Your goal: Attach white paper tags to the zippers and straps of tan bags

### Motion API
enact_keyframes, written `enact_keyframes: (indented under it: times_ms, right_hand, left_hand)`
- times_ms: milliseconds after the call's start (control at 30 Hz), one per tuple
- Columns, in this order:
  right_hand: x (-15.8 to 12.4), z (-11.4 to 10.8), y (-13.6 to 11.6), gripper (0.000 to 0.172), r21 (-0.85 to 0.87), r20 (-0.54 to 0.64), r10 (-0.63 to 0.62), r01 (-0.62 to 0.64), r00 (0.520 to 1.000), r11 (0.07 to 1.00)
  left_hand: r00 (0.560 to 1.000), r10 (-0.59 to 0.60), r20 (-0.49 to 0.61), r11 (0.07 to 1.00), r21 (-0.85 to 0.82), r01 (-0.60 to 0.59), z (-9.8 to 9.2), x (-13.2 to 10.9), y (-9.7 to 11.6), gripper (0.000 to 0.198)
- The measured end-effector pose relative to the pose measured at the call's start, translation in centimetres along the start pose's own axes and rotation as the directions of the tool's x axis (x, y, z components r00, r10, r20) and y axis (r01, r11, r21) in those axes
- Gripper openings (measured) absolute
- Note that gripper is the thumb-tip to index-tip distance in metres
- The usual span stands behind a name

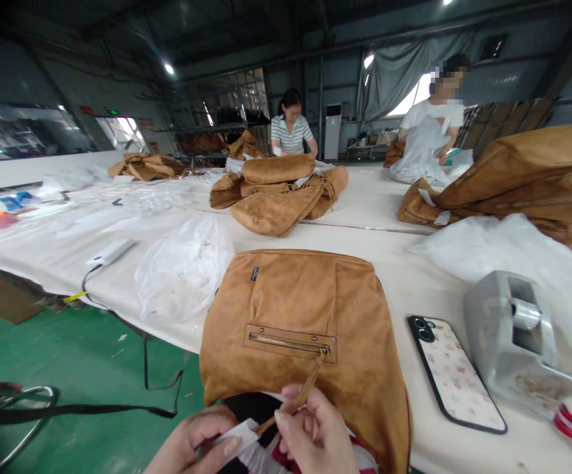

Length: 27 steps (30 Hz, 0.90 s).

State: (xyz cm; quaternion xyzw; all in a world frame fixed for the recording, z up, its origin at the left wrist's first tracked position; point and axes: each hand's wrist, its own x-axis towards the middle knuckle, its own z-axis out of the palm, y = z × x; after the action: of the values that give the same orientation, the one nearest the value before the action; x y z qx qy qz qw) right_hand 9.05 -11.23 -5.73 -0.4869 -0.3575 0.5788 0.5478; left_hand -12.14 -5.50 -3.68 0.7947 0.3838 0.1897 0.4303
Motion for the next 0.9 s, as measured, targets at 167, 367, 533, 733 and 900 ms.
enact_keyframes:
  times_ms: [167, 367, 533, 733, 900]
  right_hand:
    - [0.4, -0.9, -0.4, 0.053, -0.153, -0.006, 0.096, -0.096, 0.995, 0.984]
    - [1.3, -0.4, -0.5, 0.054, -0.332, 0.015, 0.092, -0.082, 0.996, 0.94]
    - [0.3, -2.7, -1.7, 0.032, -0.728, 0.011, -0.267, 0.191, 0.964, 0.658]
    - [-0.6, -4.5, -2.0, 0.026, -0.849, -0.1, -0.595, 0.243, 0.798, 0.47]
    - [0.0, -4.9, -2.2, 0.029, -0.852, -0.05, -0.67, 0.318, 0.741, 0.416]
  left_hand:
    - [0.997, 0.067, 0.044, 0.997, 0.032, -0.068, -0.2, 0.5, 0.4, 0.036]
    - [0.996, 0.085, 0.012, 0.988, 0.13, -0.085, 0.8, 1.8, 1.4, 0.04]
    - [0.999, 0.045, -0.031, 0.981, 0.191, -0.038, 1.2, 2.7, 2.5, 0.039]
    - [0.998, 0.032, -0.06, 0.979, 0.201, -0.02, 1.8, 4.0, 3.6, 0.039]
    - [0.989, 0.039, -0.142, 0.976, 0.216, -0.007, 2.7, 5.3, 4.5, 0.041]
